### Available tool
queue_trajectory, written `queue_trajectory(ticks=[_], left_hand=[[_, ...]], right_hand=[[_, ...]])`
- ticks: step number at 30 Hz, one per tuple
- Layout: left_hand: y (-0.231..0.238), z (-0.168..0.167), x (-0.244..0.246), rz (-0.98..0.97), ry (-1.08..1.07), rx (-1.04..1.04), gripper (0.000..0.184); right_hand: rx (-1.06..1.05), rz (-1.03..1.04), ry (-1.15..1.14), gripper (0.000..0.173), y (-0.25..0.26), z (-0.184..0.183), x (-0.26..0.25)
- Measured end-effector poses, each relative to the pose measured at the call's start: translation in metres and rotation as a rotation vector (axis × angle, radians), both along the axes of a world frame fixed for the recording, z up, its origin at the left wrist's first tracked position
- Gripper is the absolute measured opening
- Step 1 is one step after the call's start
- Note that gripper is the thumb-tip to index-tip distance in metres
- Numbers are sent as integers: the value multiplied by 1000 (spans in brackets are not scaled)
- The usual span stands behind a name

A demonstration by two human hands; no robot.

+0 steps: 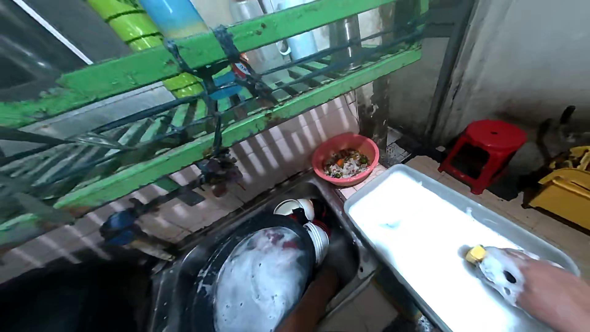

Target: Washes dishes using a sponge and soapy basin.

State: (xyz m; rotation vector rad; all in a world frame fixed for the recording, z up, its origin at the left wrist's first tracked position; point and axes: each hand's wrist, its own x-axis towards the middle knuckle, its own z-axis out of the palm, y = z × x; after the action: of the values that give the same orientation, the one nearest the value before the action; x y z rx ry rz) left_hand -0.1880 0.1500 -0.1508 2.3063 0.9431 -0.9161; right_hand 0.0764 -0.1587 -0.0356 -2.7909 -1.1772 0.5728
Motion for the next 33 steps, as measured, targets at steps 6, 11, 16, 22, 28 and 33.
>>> queue_trajectory(ticks=[6,11,16,22,28,33], left_hand=[[33,11,-2,63,-286,121,41],[54,110,40,281,-649,305,51],[43,152,64,482,-1066,53,57],[30,135,77,576,-1293,-469,61],[38,-8,75,858,-858,-163,35],[24,-78,48,63,-153,126,60]], right_hand=[[10,22,-2,47,1,0,-1],[7,20,15,46,2,2,-1],[42,42,18,47,0,-1,2],[70,47,9,48,-2,0,1],[13,-4,4,48,4,5,-3],[-46,-21,12,50,5,3,-1]])
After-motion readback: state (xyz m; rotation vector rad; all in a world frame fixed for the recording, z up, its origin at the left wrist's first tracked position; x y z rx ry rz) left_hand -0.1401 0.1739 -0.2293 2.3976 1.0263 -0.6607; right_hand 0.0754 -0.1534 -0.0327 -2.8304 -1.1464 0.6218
